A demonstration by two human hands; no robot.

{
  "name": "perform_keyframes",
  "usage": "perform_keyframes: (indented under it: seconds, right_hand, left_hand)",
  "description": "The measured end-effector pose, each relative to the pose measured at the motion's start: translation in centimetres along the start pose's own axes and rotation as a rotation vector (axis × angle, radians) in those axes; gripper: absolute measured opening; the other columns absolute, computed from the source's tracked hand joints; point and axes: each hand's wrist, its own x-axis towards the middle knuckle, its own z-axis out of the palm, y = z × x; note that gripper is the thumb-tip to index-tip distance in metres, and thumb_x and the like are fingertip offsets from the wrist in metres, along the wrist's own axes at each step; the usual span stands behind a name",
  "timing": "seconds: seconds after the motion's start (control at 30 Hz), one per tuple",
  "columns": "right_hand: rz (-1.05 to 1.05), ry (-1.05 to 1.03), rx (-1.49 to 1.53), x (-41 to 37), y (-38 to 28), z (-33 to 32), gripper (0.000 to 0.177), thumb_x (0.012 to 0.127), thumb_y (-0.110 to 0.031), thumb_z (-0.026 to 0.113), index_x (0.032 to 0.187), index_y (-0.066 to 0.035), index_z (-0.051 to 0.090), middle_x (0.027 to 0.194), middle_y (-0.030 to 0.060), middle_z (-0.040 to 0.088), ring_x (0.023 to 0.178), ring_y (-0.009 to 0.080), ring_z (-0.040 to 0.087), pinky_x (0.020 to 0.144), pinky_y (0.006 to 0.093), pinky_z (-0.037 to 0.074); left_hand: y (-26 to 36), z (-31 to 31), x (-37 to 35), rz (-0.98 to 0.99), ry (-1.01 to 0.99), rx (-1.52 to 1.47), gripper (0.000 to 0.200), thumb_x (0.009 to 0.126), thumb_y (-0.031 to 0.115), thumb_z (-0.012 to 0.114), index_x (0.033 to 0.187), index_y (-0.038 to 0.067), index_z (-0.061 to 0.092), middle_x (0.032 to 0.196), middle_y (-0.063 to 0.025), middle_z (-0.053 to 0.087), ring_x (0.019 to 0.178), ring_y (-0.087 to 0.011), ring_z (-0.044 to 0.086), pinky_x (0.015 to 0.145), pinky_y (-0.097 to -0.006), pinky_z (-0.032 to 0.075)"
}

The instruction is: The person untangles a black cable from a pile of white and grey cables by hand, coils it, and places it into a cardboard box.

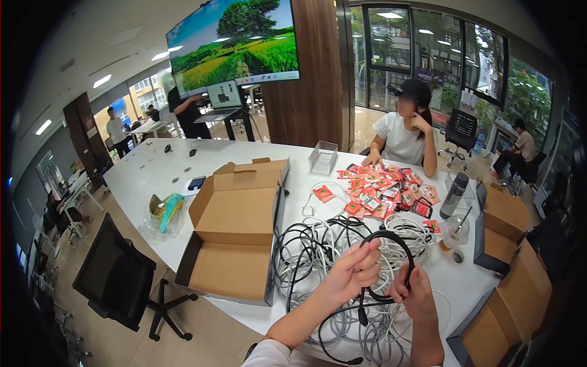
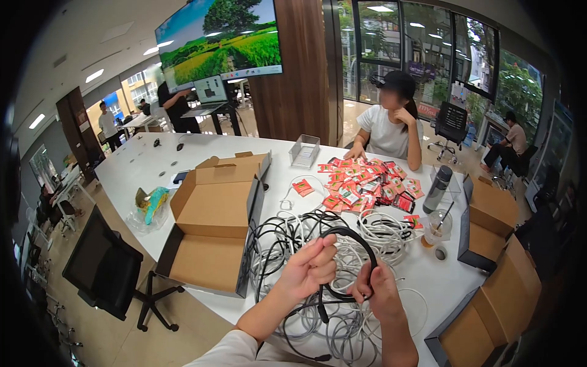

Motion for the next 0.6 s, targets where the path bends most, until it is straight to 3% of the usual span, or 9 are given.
perform_keyframes:
  seconds: [0.07,0.1,0.23,0.33,0.37,0.47,0.6]
  right_hand:
    - [0.011,0.021,-0.235,-0.2,0.2,-0.8,0.043,0.095,-0.046,0.049,0.093,-0.003,0.049,0.066,0.0030,0.051,0.059,0.0146,0.055,0.066,0.0302,0.048]
    - [0.011,-0.004,-0.250,-0.1,-0.1,-0.9,0.034,0.098,-0.035,0.049,0.099,0.000,0.049,0.074,0.0066,0.057,0.072,0.0189,0.062,0.069,0.0310,0.051]
    - [-0.097,0.129,-0.333,-0.4,-1.3,0.7,0.025,0.096,-0.012,0.045,0.116,0.003,0.049,0.076,0.0078,0.059,0.072,0.0169,0.062,0.068,0.0310,0.052]
    - [0.020,0.062,-0.330,-0.7,-1.9,0.4,0.027,0.097,-0.015,0.046,0.117,0.002,0.050,0.070,0.0055,0.056,0.062,0.0146,0.058,0.063,0.0312,0.052]
    - [0.095,0.031,-0.223,-0.7,-1.7,-0.1,0.026,0.098,-0.023,0.049,0.108,0.001,0.053,0.061,0.0005,0.047,0.048,0.0102,0.045,0.054,0.0288,0.047]
    - [0.137,-0.008,0.038,-0.7,-0.7,-0.7,0.031,0.097,-0.035,0.051,0.094,-0.005,0.053,0.055,-0.0043,0.033,0.044,0.0063,0.030,0.046,0.0254,0.036]
    - [0.163,0.044,0.166,-0.6,-0.4,-0.2,0.039,0.096,-0.045,0.048,0.080,-0.010,0.045,0.054,-0.0066,0.025,0.044,0.0053,0.022,0.042,0.0249,0.023]
  left_hand:
    - [0.4,-0.1,-0.3,-0.040,0.008,0.029,0.019,0.103,0.024,0.035,0.106,0.009,0.048,0.061,0.0056,0.027,0.046,-0.0049,0.027,0.043,-0.0209,0.024]
    - [0.7,-0.4,-0.4,-0.069,-0.011,0.035,0.021,0.103,0.024,0.035,0.110,0.009,0.048,0.061,0.0063,0.027,0.046,-0.0046,0.025,0.043,-0.0215,0.022]
    - [0.5,0.5,-0.5,-0.192,0.102,0.132,0.020,0.102,0.024,0.038,0.108,0.008,0.049,0.059,0.0075,0.029,0.045,-0.0040,0.025,0.041,-0.0221,0.020]
    - [-0.1,0.4,-0.1,-0.250,0.099,0.154,0.020,0.102,0.025,0.039,0.107,0.008,0.049,0.058,0.0078,0.028,0.043,-0.0040,0.024,0.040,-0.0220,0.019]
    - [-0.1,0.8,-0.1,-0.230,0.151,0.187,0.021,0.102,0.026,0.040,0.104,0.008,0.050,0.057,0.0079,0.028,0.042,-0.0039,0.023,0.038,-0.0218,0.018]
    - [-0.3,0.2,0.0,-0.202,0.164,0.233,0.022,0.101,0.027,0.041,0.101,0.008,0.051,0.054,0.0077,0.028,0.041,-0.0039,0.026,0.038,-0.0208,0.021]
    - [-0.9,-0.2,0.3,-0.154,0.122,0.273,0.025,0.101,0.029,0.041,0.097,0.007,0.052,0.050,0.0057,0.033,0.040,-0.0070,0.032,0.037,-0.0220,0.028]
